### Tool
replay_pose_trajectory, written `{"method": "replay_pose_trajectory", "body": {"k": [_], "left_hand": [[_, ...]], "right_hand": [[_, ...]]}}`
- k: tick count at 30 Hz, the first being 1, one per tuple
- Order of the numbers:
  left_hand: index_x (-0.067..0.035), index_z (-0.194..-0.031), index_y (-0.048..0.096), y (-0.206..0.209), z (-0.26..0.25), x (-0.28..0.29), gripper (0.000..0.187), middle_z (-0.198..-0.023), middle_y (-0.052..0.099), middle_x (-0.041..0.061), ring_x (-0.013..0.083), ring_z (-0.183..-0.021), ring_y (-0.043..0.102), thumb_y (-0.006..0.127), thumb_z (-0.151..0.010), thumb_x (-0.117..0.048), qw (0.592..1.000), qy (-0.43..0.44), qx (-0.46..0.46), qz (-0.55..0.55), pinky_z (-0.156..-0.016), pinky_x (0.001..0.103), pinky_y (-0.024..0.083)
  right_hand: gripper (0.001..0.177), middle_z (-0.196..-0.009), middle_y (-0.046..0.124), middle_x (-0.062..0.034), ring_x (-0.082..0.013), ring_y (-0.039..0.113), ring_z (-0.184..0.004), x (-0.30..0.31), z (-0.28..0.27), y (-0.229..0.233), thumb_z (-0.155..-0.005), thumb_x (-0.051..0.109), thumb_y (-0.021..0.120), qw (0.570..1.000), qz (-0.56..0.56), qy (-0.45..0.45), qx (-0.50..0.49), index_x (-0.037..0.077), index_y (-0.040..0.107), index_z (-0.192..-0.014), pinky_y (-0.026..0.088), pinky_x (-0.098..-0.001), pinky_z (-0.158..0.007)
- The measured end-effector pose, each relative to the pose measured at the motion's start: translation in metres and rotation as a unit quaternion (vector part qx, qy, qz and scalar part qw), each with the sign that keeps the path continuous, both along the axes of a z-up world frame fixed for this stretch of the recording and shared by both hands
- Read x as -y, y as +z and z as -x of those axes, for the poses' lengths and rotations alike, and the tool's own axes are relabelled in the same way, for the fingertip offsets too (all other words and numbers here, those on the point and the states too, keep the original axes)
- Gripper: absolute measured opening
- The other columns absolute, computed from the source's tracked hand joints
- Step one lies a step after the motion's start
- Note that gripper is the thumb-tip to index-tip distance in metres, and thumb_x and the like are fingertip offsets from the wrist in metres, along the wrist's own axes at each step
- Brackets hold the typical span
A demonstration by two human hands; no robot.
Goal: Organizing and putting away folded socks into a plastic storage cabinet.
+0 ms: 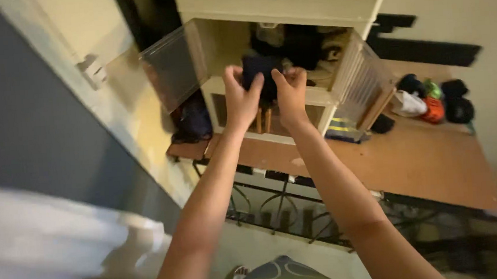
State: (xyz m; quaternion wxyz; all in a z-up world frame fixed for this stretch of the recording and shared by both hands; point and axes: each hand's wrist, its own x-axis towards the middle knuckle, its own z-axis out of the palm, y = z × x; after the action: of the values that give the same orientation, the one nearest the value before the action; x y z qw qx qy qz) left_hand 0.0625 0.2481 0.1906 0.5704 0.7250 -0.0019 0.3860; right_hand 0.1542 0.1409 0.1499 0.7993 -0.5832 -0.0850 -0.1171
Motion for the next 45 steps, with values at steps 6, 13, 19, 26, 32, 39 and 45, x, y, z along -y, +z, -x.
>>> {"method": "replay_pose_trajectory", "body": {"k": [6,13,19,26,32,39,45], "left_hand": [[-0.005,-0.127,0.051,0.024,-0.087,-0.004,0.033,-0.116,0.065,0.017,0.0343,-0.109,0.067,0.069,-0.102,-0.017,0.983,-0.005,0.164,-0.082,-0.094,0.044,0.053],[-0.003,-0.121,0.064,0.042,-0.151,-0.025,0.035,-0.109,0.072,0.023,0.0462,-0.103,0.067,0.071,-0.093,-0.024,0.984,0.043,0.093,-0.148,-0.088,0.054,0.052],[-0.006,-0.113,0.072,0.053,-0.175,-0.038,0.034,-0.113,0.072,0.024,0.0478,-0.109,0.064,0.071,-0.089,-0.030,0.958,0.120,0.134,-0.221,-0.095,0.057,0.050],[-0.008,-0.123,0.068,0.047,-0.178,-0.042,0.046,-0.124,0.066,0.024,0.0468,-0.115,0.060,0.070,-0.086,-0.035,0.958,0.148,-0.022,-0.246,-0.095,0.060,0.046],[-0.008,-0.129,0.065,0.039,-0.171,-0.040,0.051,-0.130,0.065,0.025,0.0473,-0.122,0.059,0.070,-0.090,-0.040,0.966,0.115,0.027,-0.230,-0.102,0.057,0.048],[-0.005,-0.140,0.060,0.035,-0.117,-0.025,0.060,-0.134,0.059,0.031,0.0521,-0.121,0.055,0.066,-0.096,-0.047,0.962,0.139,0.036,-0.231,-0.099,0.061,0.045],[-0.007,-0.141,0.059,-0.005,-0.074,-0.022,0.052,-0.137,0.057,0.029,0.0481,-0.128,0.053,0.065,-0.103,-0.043,0.954,0.184,0.074,-0.227,-0.105,0.057,0.046]], "right_hand": [[0.018,-0.097,0.067,-0.0081,-0.0176,0.061,-0.093,0.011,-0.040,0.046,-0.091,0.006,0.075,0.949,0.170,-0.094,0.249,0.001,0.064,-0.104,0.051,-0.0321,-0.085],[0.037,-0.119,0.068,-0.0235,-0.0399,0.064,-0.114,-0.003,-0.063,0.086,-0.089,0.007,0.068,0.890,0.277,-0.165,0.323,0.000,0.063,-0.126,0.051,-0.0419,-0.099],[0.047,-0.137,0.059,-0.0244,-0.0503,0.043,-0.133,-0.013,-0.114,0.070,-0.091,0.029,0.067,0.794,0.495,-0.237,0.262,0.010,0.063,-0.134,0.029,-0.0662,-0.112],[0.055,-0.141,0.054,-0.0287,-0.0540,0.038,-0.132,-0.017,-0.125,0.051,-0.090,0.033,0.062,0.697,0.571,-0.287,0.325,0.006,0.062,-0.138,0.020,-0.0719,-0.107],[0.049,-0.141,0.057,-0.0235,-0.0500,0.040,-0.136,-0.014,-0.113,0.050,-0.095,0.032,0.060,0.715,0.552,-0.277,0.328,0.007,0.063,-0.137,0.023,-0.0707,-0.110],[0.043,-0.137,0.055,-0.0249,-0.0518,0.038,-0.131,-0.005,-0.079,0.062,-0.093,0.030,0.064,0.750,0.503,-0.282,0.324,0.011,0.065,-0.131,0.025,-0.0688,-0.103],[0.046,-0.145,0.054,-0.0187,-0.0426,0.042,-0.135,0.003,0.003,0.055,-0.100,0.017,0.062,0.793,0.389,-0.226,0.410,0.008,0.057,-0.145,0.028,-0.0578,-0.113]]}}
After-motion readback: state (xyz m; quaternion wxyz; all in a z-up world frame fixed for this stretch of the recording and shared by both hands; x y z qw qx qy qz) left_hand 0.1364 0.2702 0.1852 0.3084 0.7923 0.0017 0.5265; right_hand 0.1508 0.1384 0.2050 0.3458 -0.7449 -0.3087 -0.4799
